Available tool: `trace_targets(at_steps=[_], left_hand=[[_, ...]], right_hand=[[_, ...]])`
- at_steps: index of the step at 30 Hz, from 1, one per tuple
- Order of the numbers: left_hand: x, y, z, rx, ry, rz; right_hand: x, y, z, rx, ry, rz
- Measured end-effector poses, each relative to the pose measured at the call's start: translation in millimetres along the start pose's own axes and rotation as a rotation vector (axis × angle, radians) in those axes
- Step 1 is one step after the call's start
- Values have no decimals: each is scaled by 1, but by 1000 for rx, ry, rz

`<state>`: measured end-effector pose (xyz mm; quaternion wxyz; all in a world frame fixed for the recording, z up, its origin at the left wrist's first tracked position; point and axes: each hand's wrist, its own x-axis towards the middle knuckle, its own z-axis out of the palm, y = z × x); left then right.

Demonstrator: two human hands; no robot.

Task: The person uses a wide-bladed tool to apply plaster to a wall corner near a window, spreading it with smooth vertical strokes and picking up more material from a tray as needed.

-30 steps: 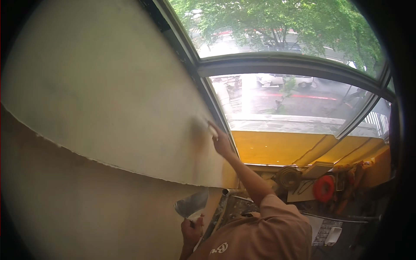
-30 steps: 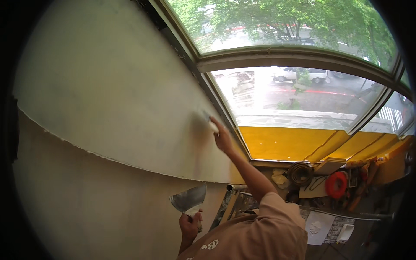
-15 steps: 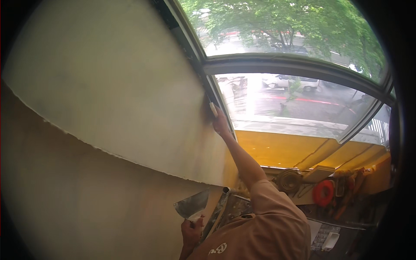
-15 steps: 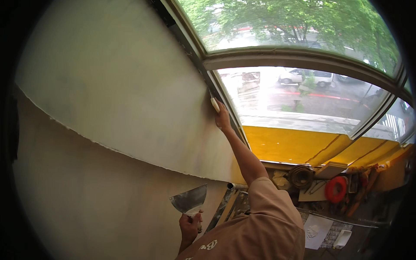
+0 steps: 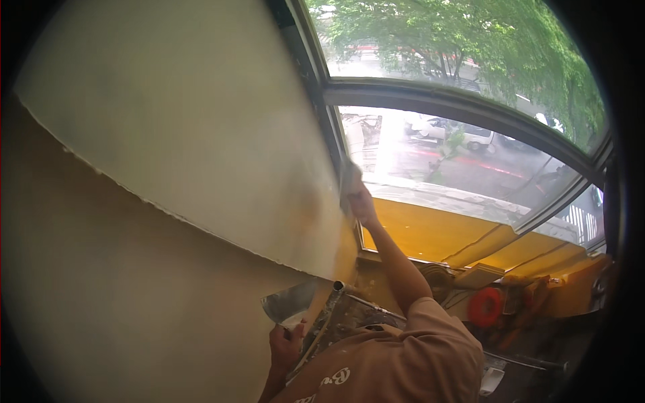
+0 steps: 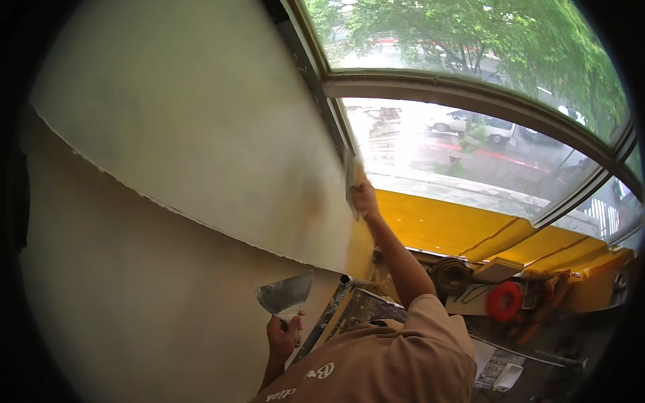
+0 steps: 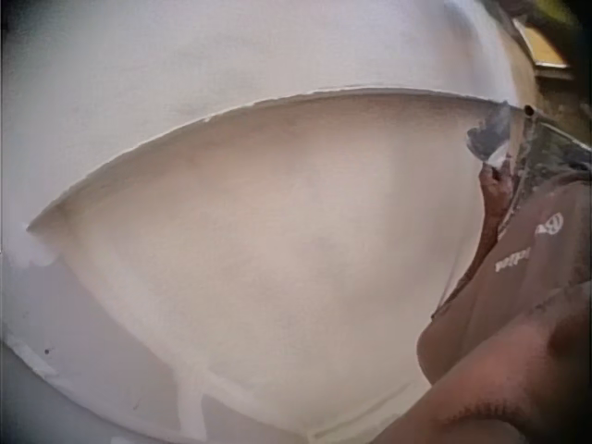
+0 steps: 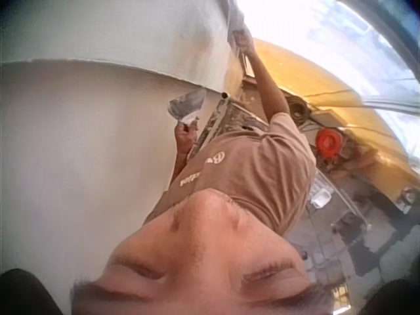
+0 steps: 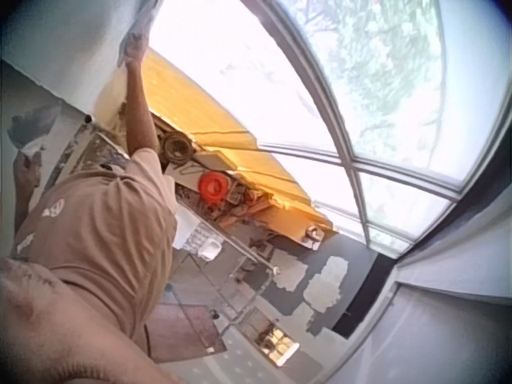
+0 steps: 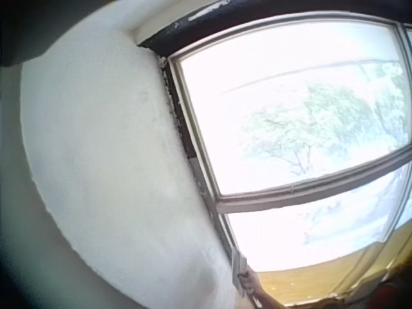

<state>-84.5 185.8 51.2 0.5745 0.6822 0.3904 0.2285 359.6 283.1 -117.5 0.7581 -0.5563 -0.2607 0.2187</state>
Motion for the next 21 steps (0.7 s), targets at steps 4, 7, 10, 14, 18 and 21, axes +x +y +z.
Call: trace_targets(at_steps=[4,7,10,14,18,21], left_hand=[[6,-12,1,-51,-18,-50],[5,-14,9,-60,-67,-97],[1,-16,10,-86,-76,-114],[-3,-15,10,-86,-81,-45],[-6,-27,7,-93,-72,-95],[-5,-22,6,-120,-93,-82]], right_hand=[[24,73,-33,74,-71,289],[46,92,-28,76,-99,481],[61,87,7,12,-71,559],[66,76,23,45,-172,494],[74,41,30,-31,-214,416],[86,1,38,-102,-213,365]])
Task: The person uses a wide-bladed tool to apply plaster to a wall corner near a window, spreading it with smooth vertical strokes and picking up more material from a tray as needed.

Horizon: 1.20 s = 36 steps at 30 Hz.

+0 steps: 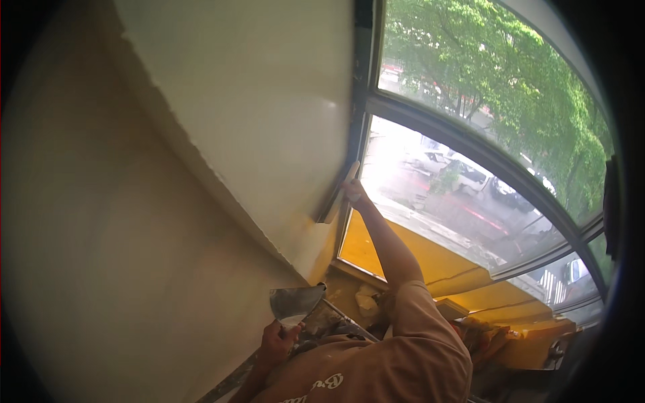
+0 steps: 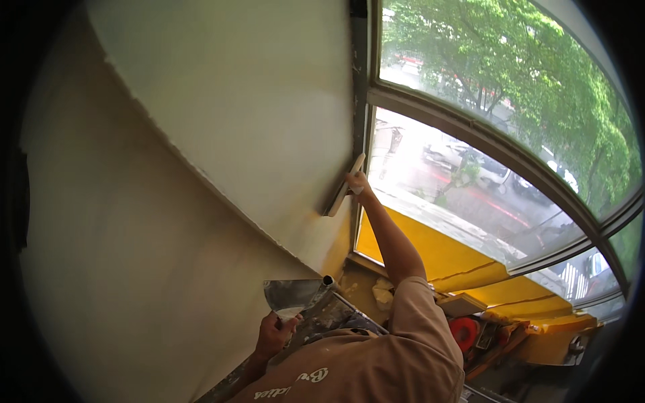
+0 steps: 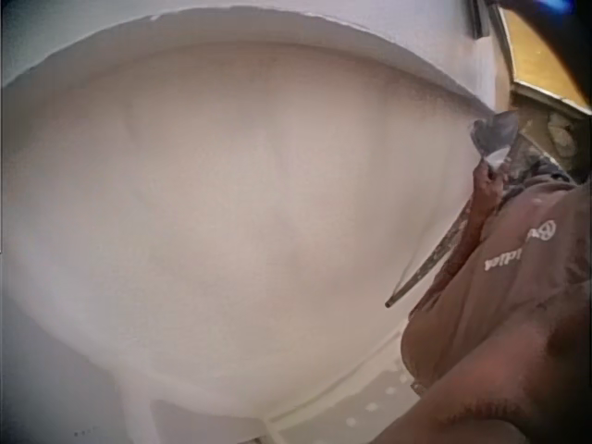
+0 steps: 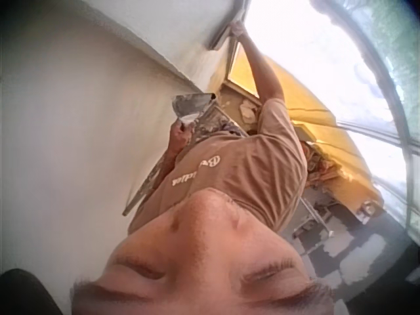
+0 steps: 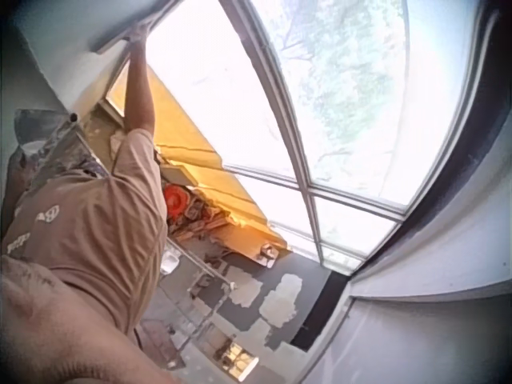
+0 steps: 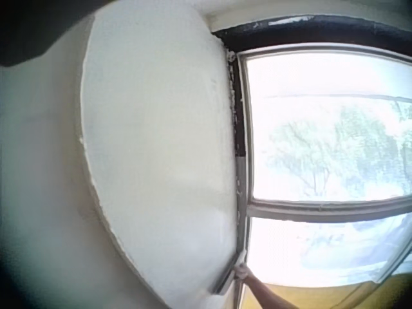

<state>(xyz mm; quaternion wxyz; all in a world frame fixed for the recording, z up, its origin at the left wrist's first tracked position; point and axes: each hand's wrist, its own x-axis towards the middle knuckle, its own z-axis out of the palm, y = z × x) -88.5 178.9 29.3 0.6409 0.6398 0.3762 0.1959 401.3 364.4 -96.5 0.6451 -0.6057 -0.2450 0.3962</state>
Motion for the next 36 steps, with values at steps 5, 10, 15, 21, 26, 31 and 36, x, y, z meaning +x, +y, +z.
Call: trace_targets(at_steps=[5,10,15,21,26,31,36], left_hand=[[0,-3,-7,18,-10,36],[3,-17,-13,-74,18,121],[2,-21,-16,-81,33,152],[3,-29,-22,-126,92,190],[9,-24,-19,-97,47,226],[7,3,-24,-178,51,244],[49,20,-32,-307,-185,162]], right_hand=[[-24,-108,22,-34,-52,-61],[-21,-200,22,-64,-160,-77],[-20,-294,36,-99,-161,-138],[-30,-428,70,0,-184,-102],[-20,-554,24,-41,-292,-109],[-113,-607,106,0,-143,-403],[-129,-611,4,-142,-516,-986]])
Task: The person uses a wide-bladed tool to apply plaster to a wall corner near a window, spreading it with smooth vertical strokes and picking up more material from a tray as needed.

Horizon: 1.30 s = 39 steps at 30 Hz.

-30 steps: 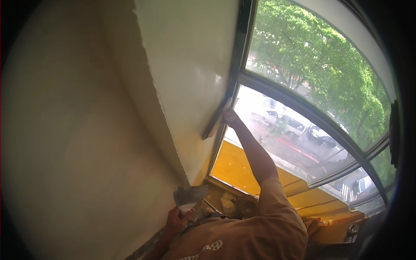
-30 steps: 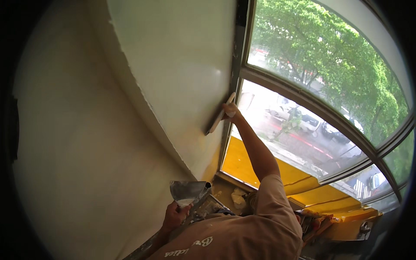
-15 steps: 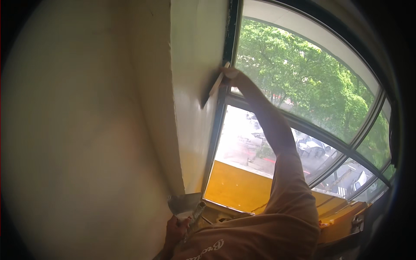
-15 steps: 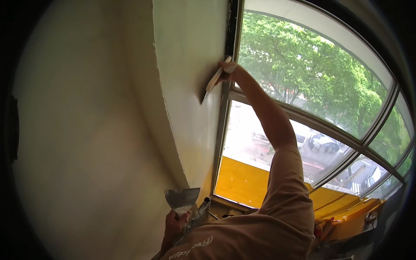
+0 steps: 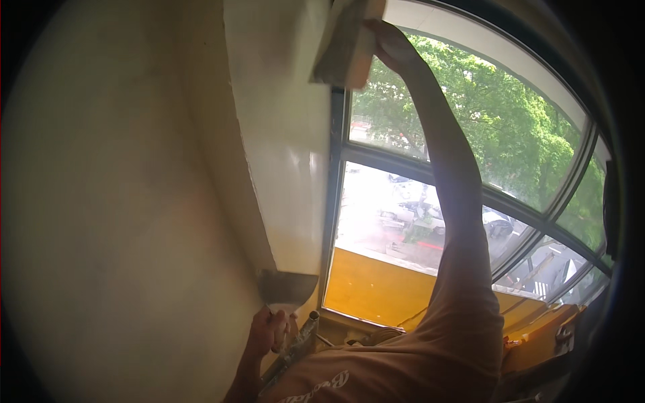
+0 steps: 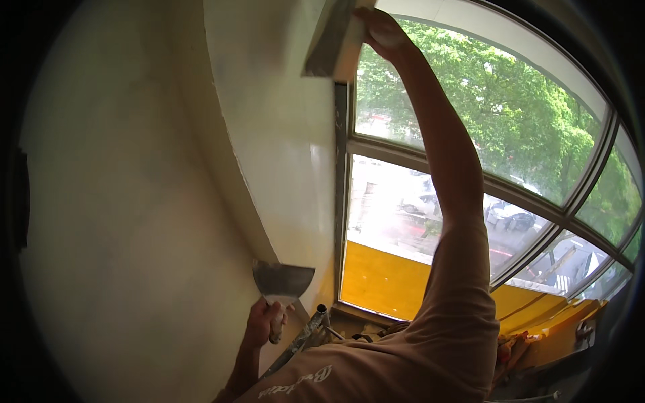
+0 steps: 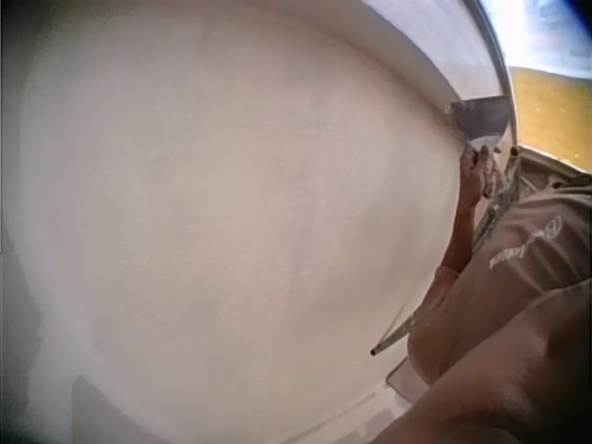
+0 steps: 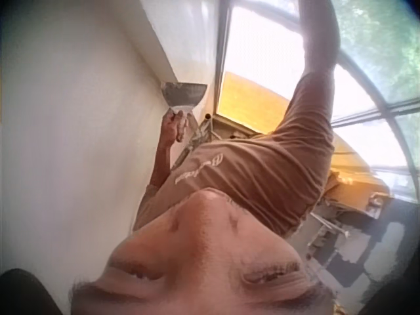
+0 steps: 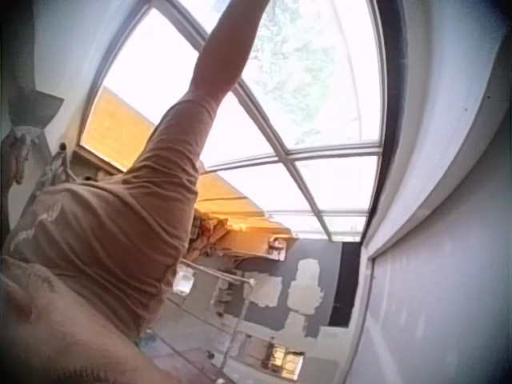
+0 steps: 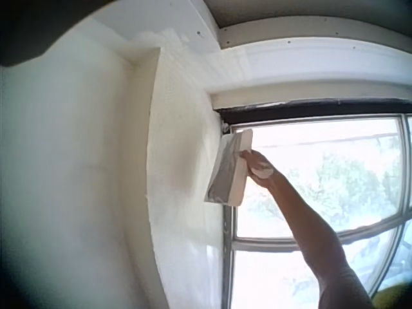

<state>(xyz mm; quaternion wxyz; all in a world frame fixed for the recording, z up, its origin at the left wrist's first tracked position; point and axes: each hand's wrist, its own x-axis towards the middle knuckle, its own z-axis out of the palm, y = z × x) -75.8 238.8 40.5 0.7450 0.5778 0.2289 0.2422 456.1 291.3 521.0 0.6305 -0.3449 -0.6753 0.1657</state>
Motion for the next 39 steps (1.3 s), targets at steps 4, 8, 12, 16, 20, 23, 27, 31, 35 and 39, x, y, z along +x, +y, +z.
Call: trace_targets(at_steps=[4,8,12,16,20,23,27,31,35,39], left_hand=[[27,65,31,-72,-38,24],[70,87,46,-109,-167,-35],[95,87,48,-111,-215,-82],[107,84,49,-141,-232,-125],[113,84,56,-216,-250,-152],[112,86,62,-222,-237,-147],[113,80,63,-164,-233,-144],[109,81,64,-111,-299,-164],[101,87,67,-61,-288,-140],[92,92,65,-91,-298,-48]], right_hand=[[-159,-32,115,-706,249,188],[-303,17,131,-353,201,293],[-358,19,160,-506,-1,253],[-356,0,178,-575,-235,2],[-365,11,187,-376,-231,85],[-373,18,185,-483,-254,34],[-388,39,180,-620,-234,20],[-409,59,170,-729,-189,111],[-432,77,162,-710,-88,180],[-458,78,152,-765,-80,255]])
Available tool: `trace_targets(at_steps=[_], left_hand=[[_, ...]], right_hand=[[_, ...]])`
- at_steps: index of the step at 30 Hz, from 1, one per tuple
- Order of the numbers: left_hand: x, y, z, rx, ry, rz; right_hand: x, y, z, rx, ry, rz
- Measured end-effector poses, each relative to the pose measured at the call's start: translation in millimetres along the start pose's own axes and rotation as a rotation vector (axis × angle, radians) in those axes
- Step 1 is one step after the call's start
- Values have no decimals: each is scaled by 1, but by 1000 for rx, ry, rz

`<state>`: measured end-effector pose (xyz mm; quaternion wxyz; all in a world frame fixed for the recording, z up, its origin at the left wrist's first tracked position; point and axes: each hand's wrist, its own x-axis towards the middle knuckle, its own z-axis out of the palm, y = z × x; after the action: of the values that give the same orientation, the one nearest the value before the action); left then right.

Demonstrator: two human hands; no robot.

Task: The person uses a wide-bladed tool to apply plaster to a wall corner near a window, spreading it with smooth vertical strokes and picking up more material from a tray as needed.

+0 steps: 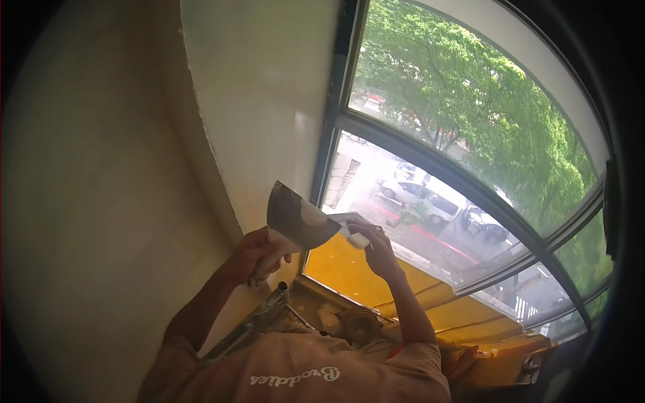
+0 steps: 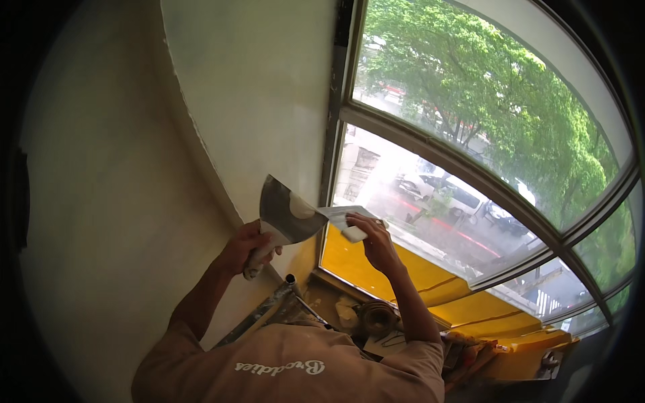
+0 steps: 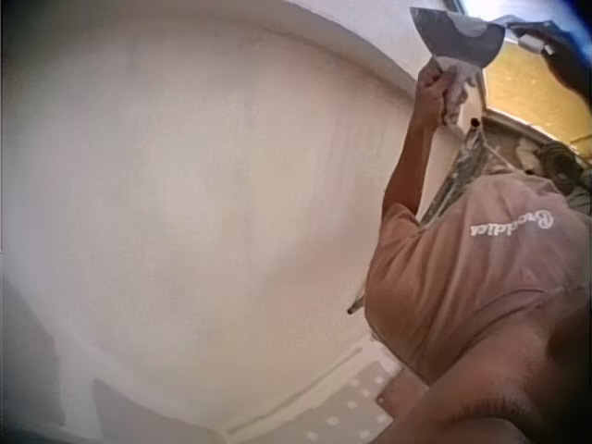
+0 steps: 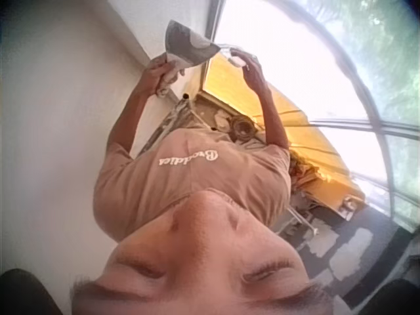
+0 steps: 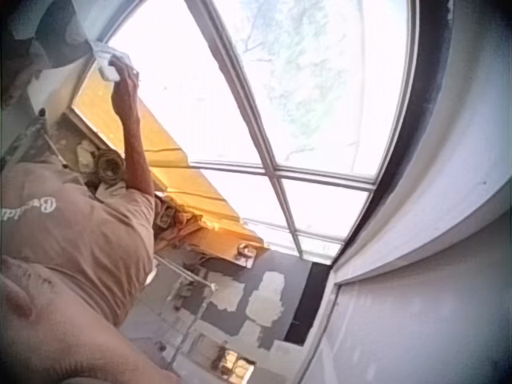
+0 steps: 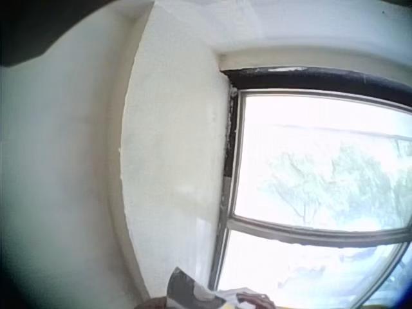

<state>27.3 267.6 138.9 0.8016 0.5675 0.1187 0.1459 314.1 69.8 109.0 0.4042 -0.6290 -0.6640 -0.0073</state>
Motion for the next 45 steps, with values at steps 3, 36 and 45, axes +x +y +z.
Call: trace_targets(at_steps=[3,36,45], left_hand=[[0,15,12,107,86,124],[-131,-166,-47,929,489,-23],[-126,-166,-42,803,556,19]], right_hand=[[-31,-5,13,139,190,600],[316,17,-39,-17,768,89],[392,26,-15,-271,651,41]])
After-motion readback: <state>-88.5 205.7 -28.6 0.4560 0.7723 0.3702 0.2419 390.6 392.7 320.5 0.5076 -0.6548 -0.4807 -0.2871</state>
